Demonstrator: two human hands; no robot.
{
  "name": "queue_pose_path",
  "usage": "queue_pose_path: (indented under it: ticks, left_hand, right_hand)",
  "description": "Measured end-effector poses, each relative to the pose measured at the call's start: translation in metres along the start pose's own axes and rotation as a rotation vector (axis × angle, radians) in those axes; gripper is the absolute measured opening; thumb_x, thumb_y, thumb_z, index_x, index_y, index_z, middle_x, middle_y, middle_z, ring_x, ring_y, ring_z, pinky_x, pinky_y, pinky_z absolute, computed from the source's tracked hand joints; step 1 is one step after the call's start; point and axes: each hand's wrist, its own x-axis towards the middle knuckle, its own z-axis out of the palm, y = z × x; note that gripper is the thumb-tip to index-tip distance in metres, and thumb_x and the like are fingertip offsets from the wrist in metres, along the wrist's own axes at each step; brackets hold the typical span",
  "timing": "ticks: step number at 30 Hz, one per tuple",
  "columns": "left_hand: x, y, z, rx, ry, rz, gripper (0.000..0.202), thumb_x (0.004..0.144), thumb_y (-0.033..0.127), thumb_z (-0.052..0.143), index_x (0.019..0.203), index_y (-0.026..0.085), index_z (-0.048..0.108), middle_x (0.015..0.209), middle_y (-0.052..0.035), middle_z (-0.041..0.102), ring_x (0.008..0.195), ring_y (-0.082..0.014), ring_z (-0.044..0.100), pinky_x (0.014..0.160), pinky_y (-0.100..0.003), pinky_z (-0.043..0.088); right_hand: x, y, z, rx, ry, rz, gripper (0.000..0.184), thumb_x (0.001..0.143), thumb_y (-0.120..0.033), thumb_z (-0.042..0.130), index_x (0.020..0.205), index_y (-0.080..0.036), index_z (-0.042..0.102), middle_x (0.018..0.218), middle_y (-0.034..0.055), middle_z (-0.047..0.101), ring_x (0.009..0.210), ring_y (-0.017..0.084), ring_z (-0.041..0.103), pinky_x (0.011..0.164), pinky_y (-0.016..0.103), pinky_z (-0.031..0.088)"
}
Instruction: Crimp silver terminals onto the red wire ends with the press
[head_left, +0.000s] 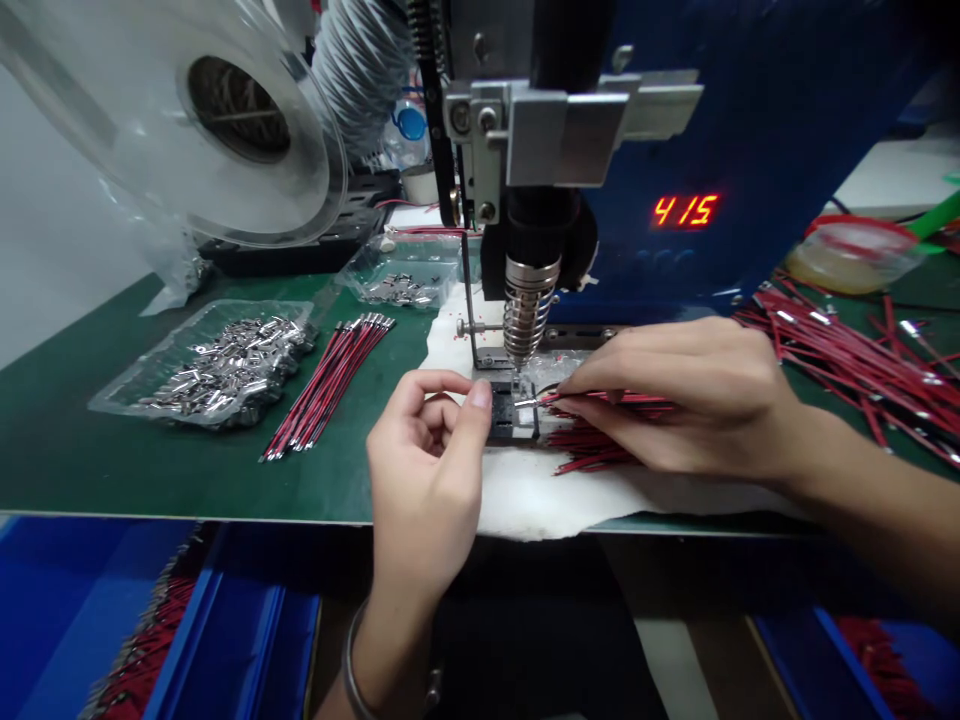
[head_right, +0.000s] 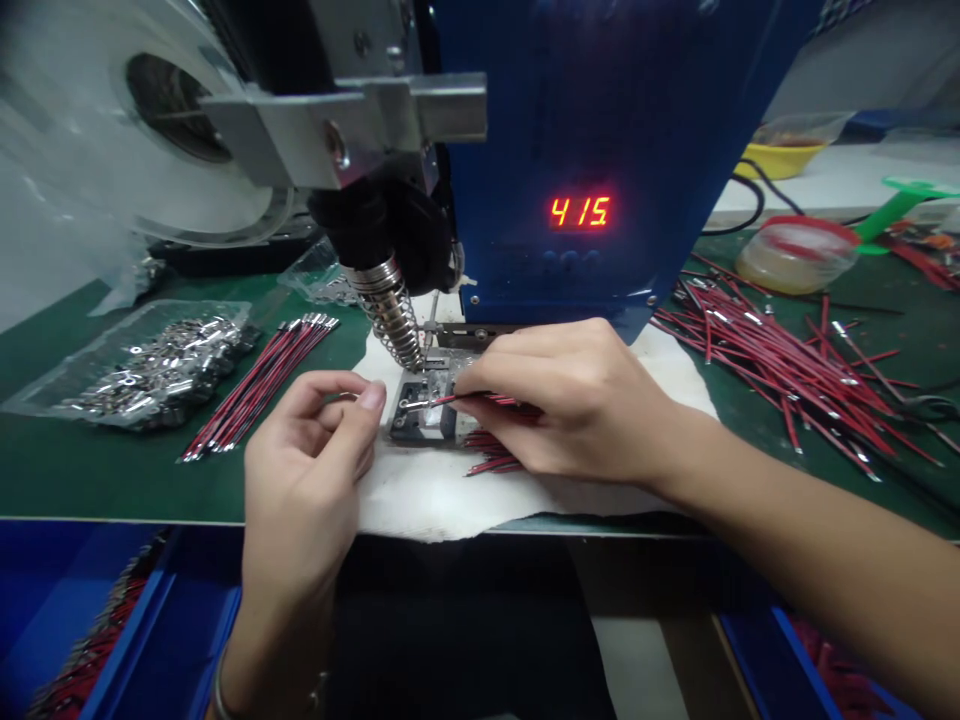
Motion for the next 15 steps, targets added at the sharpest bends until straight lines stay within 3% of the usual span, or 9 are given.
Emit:
queue_pose_path:
  ticks: [6,15]
  left_hand:
    - [-0.0009,-0.0003,-0.0010,-0.038,0.002,0.019,0.007,0.086,0.023,0.066,0.087,0.020,0.059,0.051,0.0071,0.036,0.047,-0.0063,0.027,0.046,-0.022,0.022]
    - [0.0020,-0.0011,0.0016,-0.057,0.024,0.001,0.013,0.088,0.027,0.065,0.092,0.023,0.053,0.049,0.0080,0.038,0.045,-0.0077,0.024,0.044,-0.023,0.017]
  right_hand:
    - [0.0006,-0.0028,-0.0014,-0.037,0.039,-0.007,0.004,0.084,-0.014,0.066,0.086,-0.016,0.069,0.076,0.0029,0.072,0.064,0.014,0.065,0.059,0.025,0.049]
    - [-0.0024,-0.0016,-0.0002,-0.012,0.008,0.025,0.006,0.085,-0.017,0.066,0.089,-0.020,0.069,0.076,0.0015,0.072,0.062,0.014,0.064,0.058,0.027,0.048]
